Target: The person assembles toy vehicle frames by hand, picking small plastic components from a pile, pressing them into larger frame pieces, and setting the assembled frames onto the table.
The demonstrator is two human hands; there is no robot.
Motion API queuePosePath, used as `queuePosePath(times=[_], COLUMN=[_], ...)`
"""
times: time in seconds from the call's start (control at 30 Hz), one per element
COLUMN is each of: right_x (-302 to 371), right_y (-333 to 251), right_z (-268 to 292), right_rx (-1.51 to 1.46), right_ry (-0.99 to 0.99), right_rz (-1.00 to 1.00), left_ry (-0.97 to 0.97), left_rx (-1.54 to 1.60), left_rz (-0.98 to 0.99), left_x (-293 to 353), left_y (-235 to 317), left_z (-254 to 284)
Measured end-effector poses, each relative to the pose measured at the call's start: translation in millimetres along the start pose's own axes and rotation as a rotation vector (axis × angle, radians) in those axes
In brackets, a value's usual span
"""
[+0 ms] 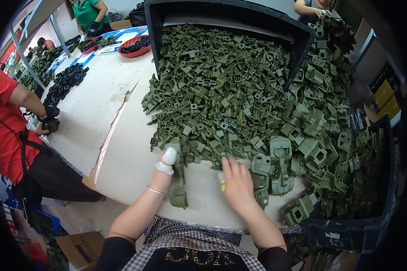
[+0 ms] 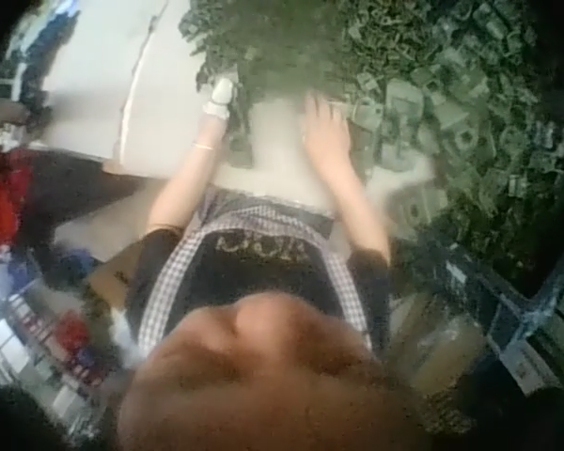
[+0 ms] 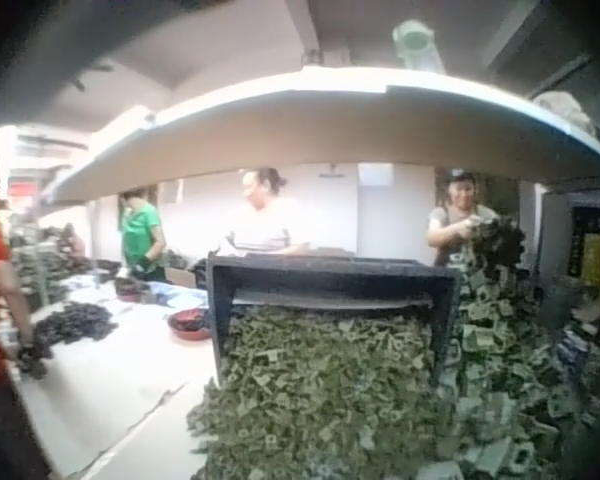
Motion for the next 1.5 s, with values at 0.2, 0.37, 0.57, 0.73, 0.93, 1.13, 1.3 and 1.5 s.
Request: queuePosePath(times=[0.2,0.37,0.57,0.73,0.93,1.13,1.3,1.5], right_x=[8.7,13.4,17.3,16.0,29.4,43.4,57.4,52.3], right_y=[0.1,23.7,2.0,-27.8,-31.6,-28.8,-24.2,-31.0], right_z=[-26.1,-2.4,16.5,16.6,11.7,12.6,10.0,30.6], right_rx=[-0.001,-0.229,-0.817,-0.786,-0.802,-0.924,-0.796,-0.833], right_ry=[-0.107,-0.167,-0.062,-0.169,-0.170,-0.240,-0.465,-0.453], right_rz=[-0.035,-0.362,-0.225,-0.190,-0.289,-0.280,-0.079,0.055], left_ry=[-0.130,-0.251,-0.490,-0.547,-0.737,-0.846,-0.883,-0.944], left_rx=[0.033,0.384,0.336,0.299,-0.397,-0.687,-0.377,-0.360], left_rz=[-0.003,0.297,0.600,0.575,-0.060,-0.177,0.048,0.268], left_x=[24.6,63.9,76.8,93.2,107.3,128.7,139.6,140.2], left_y=[21.7,34.9,-5.2,7.8,43.4,59.0,37.9,0.2], left_z=[-4.9,-11.0,-25.7,-44.9,-56.0,-58.4,-63.2,-38.8])
Point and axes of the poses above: each hand's wrist, its own x-axis away from the middle knuckle, its own z-axis out of the back of the hand, y = z × x, the point moved 6 cm from there along -x, towards the middle knuckle, and after that the axes turned 6 degrees about x, right-handed, at the moved point
